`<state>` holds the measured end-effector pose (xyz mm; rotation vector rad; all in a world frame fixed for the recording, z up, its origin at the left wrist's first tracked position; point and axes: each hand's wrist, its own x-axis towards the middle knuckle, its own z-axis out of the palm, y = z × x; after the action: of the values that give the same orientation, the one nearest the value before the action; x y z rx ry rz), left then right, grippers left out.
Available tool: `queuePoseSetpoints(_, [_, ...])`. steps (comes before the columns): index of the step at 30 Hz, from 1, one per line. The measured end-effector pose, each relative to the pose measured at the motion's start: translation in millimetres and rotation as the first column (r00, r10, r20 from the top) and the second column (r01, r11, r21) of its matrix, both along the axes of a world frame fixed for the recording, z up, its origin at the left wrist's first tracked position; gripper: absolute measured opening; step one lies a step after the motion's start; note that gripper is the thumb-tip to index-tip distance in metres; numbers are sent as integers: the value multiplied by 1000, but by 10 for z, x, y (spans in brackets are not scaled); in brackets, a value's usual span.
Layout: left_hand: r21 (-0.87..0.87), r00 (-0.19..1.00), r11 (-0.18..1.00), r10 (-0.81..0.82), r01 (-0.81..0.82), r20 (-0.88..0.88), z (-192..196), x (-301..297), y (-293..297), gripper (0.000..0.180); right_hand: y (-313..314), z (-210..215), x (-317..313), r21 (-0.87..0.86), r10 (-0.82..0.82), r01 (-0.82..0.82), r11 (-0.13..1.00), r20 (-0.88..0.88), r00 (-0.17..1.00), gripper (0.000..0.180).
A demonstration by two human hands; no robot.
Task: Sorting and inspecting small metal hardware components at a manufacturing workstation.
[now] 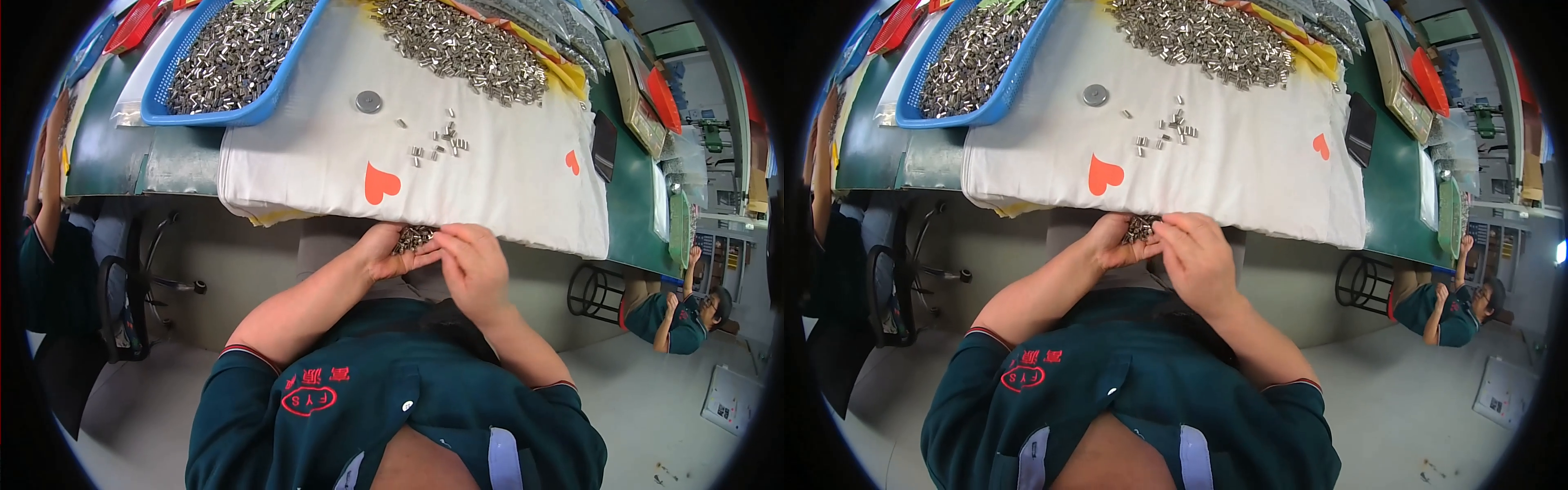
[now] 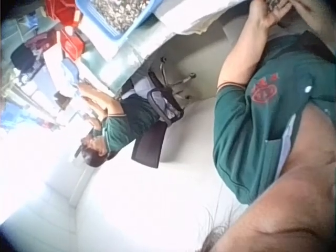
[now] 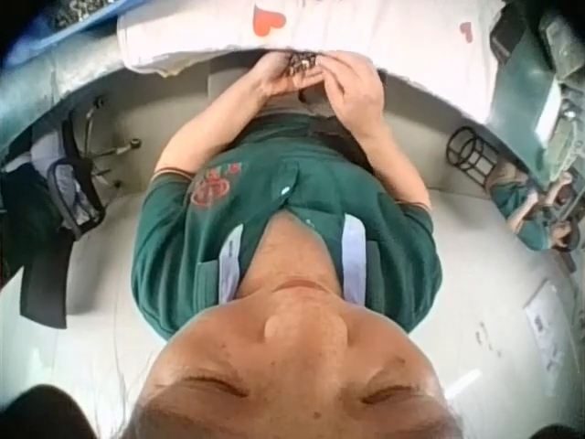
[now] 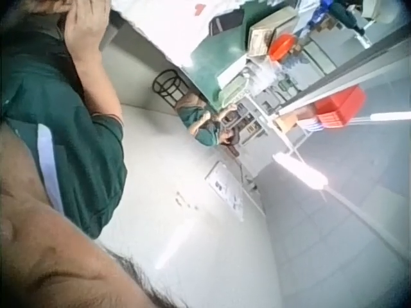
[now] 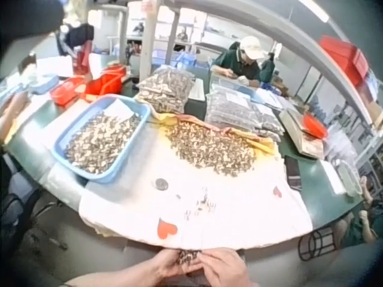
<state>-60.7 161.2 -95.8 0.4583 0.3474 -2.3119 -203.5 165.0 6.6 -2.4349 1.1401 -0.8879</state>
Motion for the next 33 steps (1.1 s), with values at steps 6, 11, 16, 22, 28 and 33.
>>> queuePoseSetpoints(6, [138, 999, 990, -35, 40, -39, 182, 215, 298, 22, -246, 234, -201, -37, -137, 140, 989, 69, 988, 20])
queuePoseSetpoints(11, [45, 994, 995, 94, -91, -62, 858, 520, 192, 21, -409, 216, -250, -78, -204, 215, 974, 126, 971, 19])
queuePoseSetpoints(16, [-339, 848, 788, 526, -515, -67, 1530, 1282, -577, 18, -464, 223, -268, -93, -227, 237, 967, 112, 968, 19])
queuePoseSetpoints(22, [-712, 258, 678, 731, -180, 631, 1583, 2105, -1401, 33, -466, 219, -288, -36, -254, 260, 965, 127, 959, 19])
queuePoseSetpoints(28, [-602, 111, 767, 594, 221, 797, 1538, 2222, -1671, 50, -476, 216, -375, -36, -294, 298, 954, 86, 952, 19])
queuePoseSetpoints(33, [-466, -70, 711, 583, 527, 810, 1506, 2262, -1622, 53, -597, 225, -347, 7, -282, 283, 959, 115, 952, 19])
